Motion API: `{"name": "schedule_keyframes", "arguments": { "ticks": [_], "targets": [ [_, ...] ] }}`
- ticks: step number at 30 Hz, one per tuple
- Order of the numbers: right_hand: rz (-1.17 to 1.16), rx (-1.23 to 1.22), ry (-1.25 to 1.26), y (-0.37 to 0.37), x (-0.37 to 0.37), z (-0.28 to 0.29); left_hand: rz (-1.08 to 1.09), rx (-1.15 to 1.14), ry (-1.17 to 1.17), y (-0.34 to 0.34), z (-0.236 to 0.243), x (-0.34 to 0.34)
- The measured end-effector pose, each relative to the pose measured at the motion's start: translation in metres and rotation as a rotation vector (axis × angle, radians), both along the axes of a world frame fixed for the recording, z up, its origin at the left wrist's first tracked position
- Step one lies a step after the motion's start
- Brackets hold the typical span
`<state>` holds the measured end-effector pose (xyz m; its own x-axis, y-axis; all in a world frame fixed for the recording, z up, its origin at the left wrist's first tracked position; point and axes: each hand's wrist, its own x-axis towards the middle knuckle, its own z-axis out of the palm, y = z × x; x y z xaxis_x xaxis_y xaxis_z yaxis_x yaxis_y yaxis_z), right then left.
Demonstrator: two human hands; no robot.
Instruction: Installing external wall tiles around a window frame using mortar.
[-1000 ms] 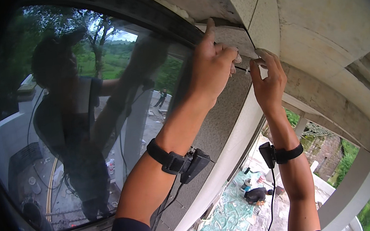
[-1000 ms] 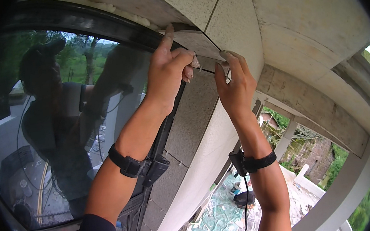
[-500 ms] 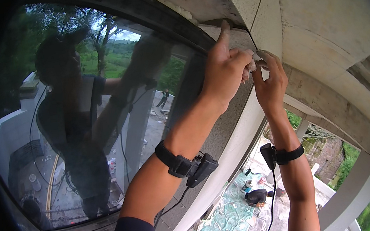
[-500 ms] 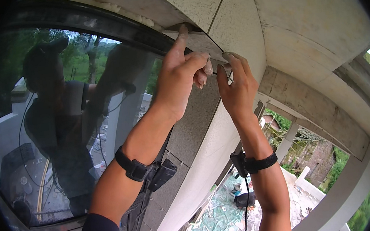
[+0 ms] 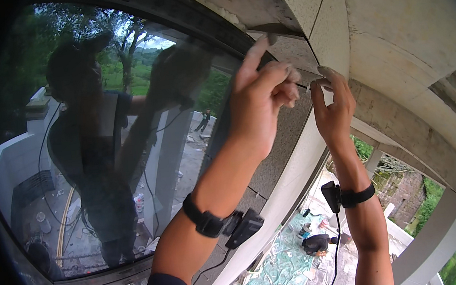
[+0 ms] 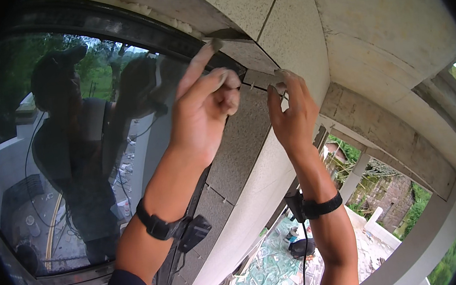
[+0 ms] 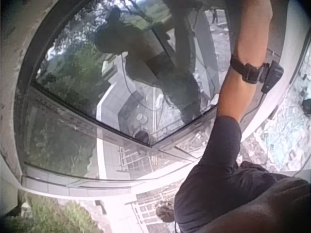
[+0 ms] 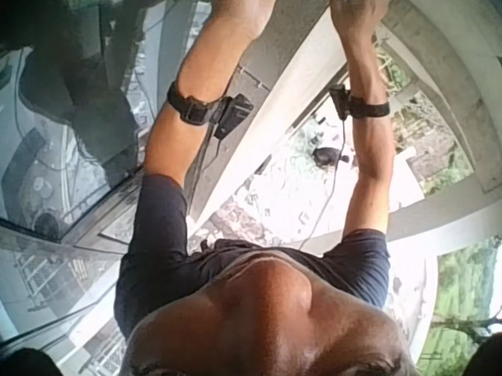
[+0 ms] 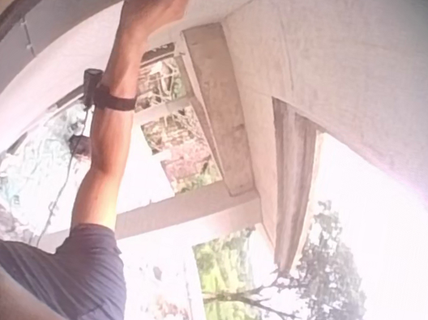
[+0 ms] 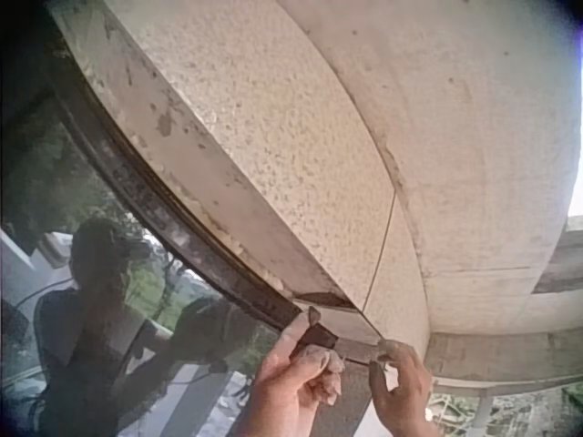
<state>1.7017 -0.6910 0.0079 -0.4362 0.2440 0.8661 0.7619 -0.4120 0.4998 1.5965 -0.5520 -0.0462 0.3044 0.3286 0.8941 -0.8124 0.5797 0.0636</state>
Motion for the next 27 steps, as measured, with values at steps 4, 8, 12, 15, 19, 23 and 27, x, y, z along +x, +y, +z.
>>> {"name": "schedule_keyframes", "arguments": {
  "ticks": [4,8,12,15,19,23,27],
  "targets": [
    [0.018,-0.048,-0.027,0.011,-0.011,-0.012,-0.02,-0.045,0.033,0.016,-0.042,-0.013],
    [0.031,-0.124,-0.071,0.026,-0.025,-0.02,0.008,-0.049,0.191,0.015,-0.094,-0.024],
    [-0.001,-0.189,0.025,0.034,-0.03,-0.038,0.009,-0.099,0.392,0.015,-0.151,-0.039],
    [0.017,-0.251,0.063,0.032,-0.027,-0.068,0.019,-0.131,0.498,0.02,-0.196,-0.048],
    [-0.016,-0.352,0.184,0.019,-0.024,-0.121,0.043,-0.172,0.607,0.027,-0.255,-0.059],
    [-0.034,-0.437,0.316,0.0,-0.027,-0.169,0.114,-0.224,0.841,0.026,-0.299,-0.077],
    [-0.04,-0.566,0.406,-0.021,-0.041,-0.216,0.081,-0.221,1.004,0.024,-0.344,-0.095]
  ]
}}
